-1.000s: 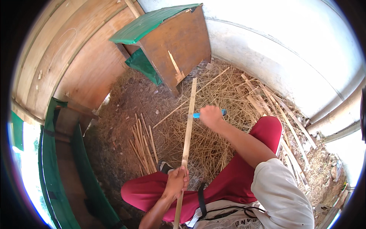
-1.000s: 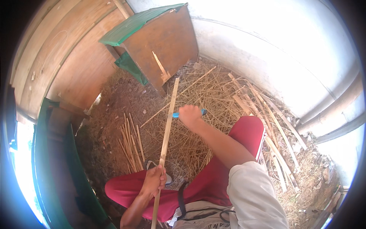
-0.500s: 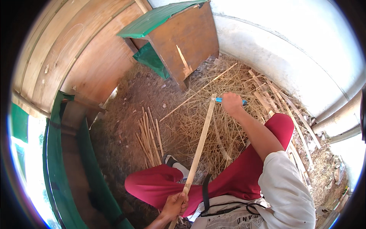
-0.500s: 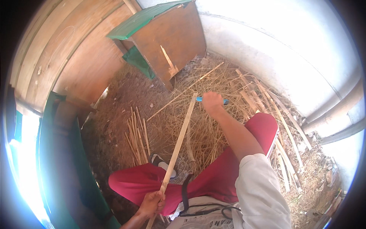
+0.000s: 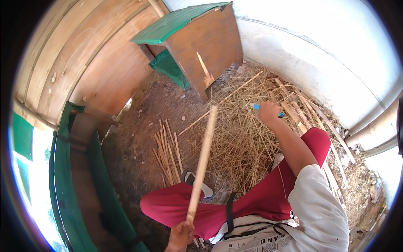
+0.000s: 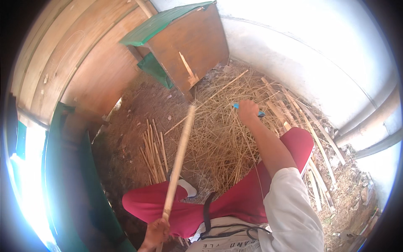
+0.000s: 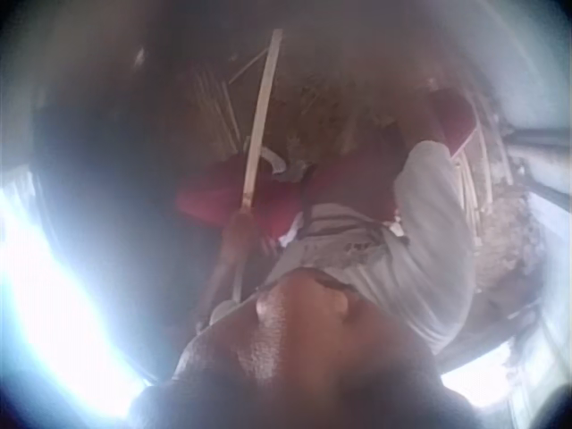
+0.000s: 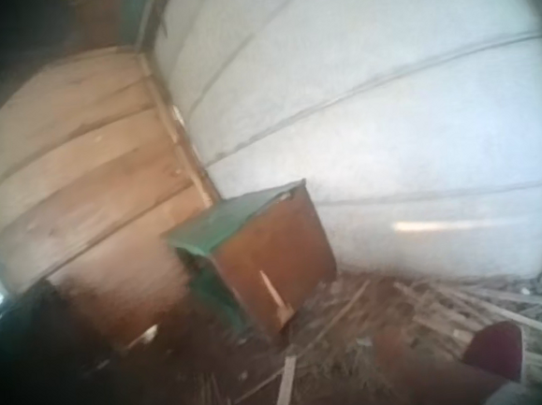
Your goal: The person sits on the ground and uses a utility knife to shave thin strips from a long bamboo stick. They repeatedly scrape along the length of the stick to remove the outer layer, creating a pile of shavings on the ground.
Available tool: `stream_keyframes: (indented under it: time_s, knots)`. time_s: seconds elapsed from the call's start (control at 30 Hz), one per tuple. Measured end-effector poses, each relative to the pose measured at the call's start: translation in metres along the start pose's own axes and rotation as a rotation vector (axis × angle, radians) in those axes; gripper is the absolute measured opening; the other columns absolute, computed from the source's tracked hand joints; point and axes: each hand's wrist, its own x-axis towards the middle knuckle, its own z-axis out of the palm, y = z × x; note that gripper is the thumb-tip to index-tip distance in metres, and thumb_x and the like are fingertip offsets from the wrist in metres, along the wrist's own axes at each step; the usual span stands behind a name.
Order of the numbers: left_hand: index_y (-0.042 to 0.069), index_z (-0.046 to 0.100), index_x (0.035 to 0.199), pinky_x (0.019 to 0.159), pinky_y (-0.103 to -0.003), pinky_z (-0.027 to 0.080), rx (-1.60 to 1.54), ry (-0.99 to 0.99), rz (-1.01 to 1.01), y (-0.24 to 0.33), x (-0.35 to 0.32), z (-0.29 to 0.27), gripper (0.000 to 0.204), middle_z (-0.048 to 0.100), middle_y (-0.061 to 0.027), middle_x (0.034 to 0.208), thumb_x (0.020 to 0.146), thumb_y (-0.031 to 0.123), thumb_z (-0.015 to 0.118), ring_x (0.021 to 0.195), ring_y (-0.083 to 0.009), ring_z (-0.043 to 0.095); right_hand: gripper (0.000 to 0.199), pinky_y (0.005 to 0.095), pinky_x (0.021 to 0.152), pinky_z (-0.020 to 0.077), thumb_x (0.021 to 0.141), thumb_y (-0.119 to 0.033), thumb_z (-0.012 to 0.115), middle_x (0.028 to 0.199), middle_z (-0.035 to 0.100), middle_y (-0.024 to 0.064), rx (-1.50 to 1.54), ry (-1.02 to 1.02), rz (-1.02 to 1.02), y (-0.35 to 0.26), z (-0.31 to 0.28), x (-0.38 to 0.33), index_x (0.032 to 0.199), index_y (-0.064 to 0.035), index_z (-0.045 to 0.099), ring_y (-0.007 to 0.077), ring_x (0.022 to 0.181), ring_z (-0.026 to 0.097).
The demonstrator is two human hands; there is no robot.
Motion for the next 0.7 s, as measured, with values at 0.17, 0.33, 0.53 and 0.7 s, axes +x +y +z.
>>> stream_keyframes:
  time_s: [0.17, 0.33, 0.53, 0.7]
  knots:
    - [0.006, 0.05, 0.091, 0.039, -0.023, 0.03, -0.235, 0.055, 0.098, -0.001, 0.03, -0.006, 0.032, 0.043, -0.0003, 0.062, 0.107, 0.031, 0.038, 0.045, -0.0063, 0.035, 0.034, 0.0366, 0.058, 0.054, 0.093, -0.027, 0.057, 0.095, 0.071, 0.0233, 0.203, -0.585, 0.11, -0.024, -0.023, 0.0, 0.096, 0.0051, 0.067, 0.0217, 0.076, 0.071]
    - [0.007, 0.048, 0.092, 0.039, -0.024, 0.03, -0.271, 0.005, 0.058, 0.005, 0.036, -0.001, 0.032, 0.04, -0.0005, 0.062, 0.107, 0.033, 0.038, 0.045, -0.0072, 0.034, 0.07, 0.0284, 0.042, 0.0411, 0.101, -0.053, 0.04, 0.094, 0.072, 0.0227, 0.195, -1.245, 0.088, -0.043, -0.013, 0.003, 0.121, 0.0123, 0.058, 0.0089, 0.048, 0.053]
    - [0.005, 0.049, 0.091, 0.038, -0.023, 0.028, -0.282, 0.03, 0.045, 0.003, 0.035, -0.005, 0.033, 0.04, -0.0011, 0.062, 0.107, 0.033, 0.039, 0.043, -0.0069, 0.032, 0.073, 0.0191, 0.037, 0.0298, 0.101, -0.058, 0.036, 0.082, 0.071, 0.0191, 0.832, -1.119, 0.137, -0.049, -0.033, -0.02, 0.104, 0.0092, 0.066, 0.0039, 0.042, 0.038]
    - [0.005, 0.049, 0.092, 0.038, -0.023, 0.028, -0.303, 0.027, 0.055, -0.001, 0.035, -0.008, 0.033, 0.041, -0.0013, 0.062, 0.107, 0.033, 0.039, 0.043, -0.0069, 0.033, 0.07, 0.0165, 0.033, 0.0239, 0.1, -0.058, 0.041, 0.065, 0.065, 0.0145, 1.119, -1.03, 0.097, -0.038, -0.083, -0.019, 0.101, 0.0074, 0.066, 0.003, 0.035, 0.033]
